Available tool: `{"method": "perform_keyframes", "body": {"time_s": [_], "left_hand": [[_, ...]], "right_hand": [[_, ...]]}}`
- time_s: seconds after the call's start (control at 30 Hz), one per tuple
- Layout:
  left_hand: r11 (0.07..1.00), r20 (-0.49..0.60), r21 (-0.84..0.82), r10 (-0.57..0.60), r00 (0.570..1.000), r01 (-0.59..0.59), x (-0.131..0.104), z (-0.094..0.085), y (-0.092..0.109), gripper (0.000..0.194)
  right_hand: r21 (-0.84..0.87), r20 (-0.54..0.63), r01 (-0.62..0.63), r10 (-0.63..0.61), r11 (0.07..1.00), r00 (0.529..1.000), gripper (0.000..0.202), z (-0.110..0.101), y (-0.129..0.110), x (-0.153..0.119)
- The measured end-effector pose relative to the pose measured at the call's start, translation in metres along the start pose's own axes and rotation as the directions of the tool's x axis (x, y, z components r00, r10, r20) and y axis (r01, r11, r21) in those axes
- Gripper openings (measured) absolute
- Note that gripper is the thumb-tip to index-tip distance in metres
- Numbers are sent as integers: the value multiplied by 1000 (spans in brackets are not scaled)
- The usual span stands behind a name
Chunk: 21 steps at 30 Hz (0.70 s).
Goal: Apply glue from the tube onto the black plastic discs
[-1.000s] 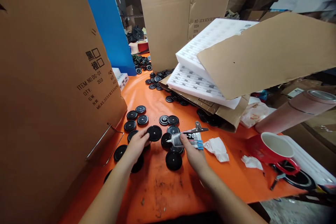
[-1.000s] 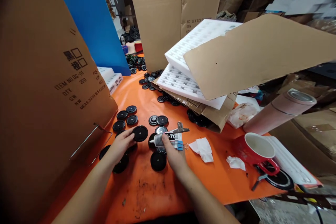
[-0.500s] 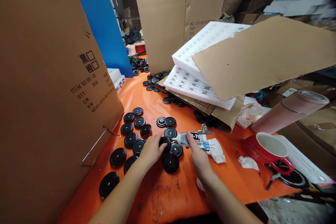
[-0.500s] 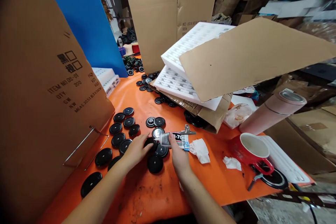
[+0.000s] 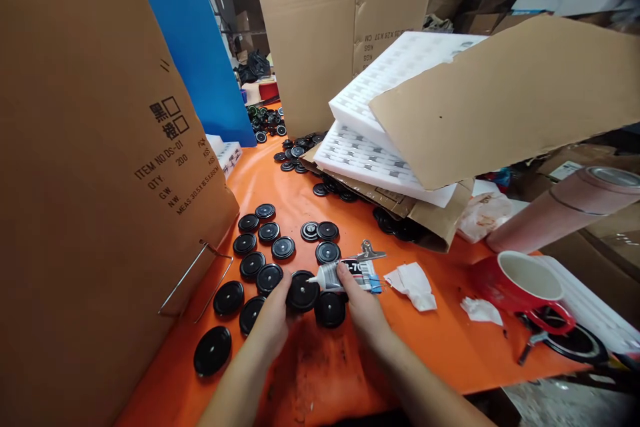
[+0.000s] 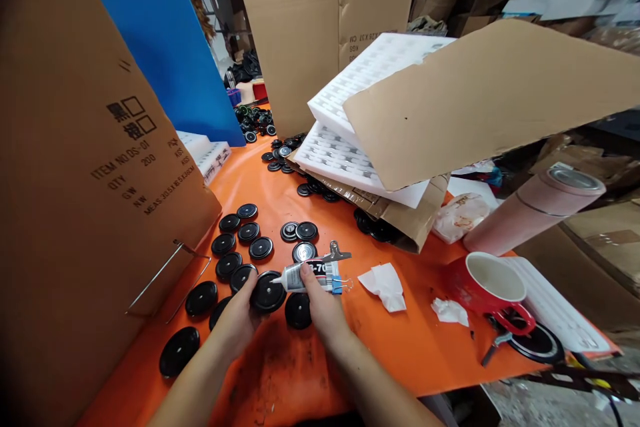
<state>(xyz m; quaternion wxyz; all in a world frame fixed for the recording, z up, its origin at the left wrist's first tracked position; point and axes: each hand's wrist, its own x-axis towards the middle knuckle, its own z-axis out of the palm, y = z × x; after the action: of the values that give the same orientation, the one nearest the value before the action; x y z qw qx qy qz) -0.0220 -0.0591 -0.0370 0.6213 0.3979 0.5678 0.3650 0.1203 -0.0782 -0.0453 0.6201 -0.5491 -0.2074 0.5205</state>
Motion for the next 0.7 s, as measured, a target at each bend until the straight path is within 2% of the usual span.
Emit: {"method": "perform_keyframes", "body": {"time_s": [0.1, 0.17, 0.4, 0.53, 0.7], "left_hand": [[915, 57, -346, -197, 979, 205, -12, 4, 8, 48], [867, 80, -431, -238, 968, 249, -16, 5, 11, 42], [865, 156, -409, -248, 956, 291, -19, 4, 11, 46], [898, 142, -363, -212, 967, 250, -21, 5, 10, 49], [909, 155, -360, -165, 974, 211, -24, 6, 10, 55]], "right_hand": [[-22, 56, -10, 11, 1000, 998, 42, 4, -2, -4], [-51, 98, 29, -24, 998, 995, 39, 6, -4, -7], [-111, 199, 119, -95, 987, 975, 38, 9, -9, -13], [-191, 219, 160, -117, 968, 969, 37, 7, -6, -13], [-194, 209, 263, -222, 945, 952, 30, 7, -1, -13]]}}
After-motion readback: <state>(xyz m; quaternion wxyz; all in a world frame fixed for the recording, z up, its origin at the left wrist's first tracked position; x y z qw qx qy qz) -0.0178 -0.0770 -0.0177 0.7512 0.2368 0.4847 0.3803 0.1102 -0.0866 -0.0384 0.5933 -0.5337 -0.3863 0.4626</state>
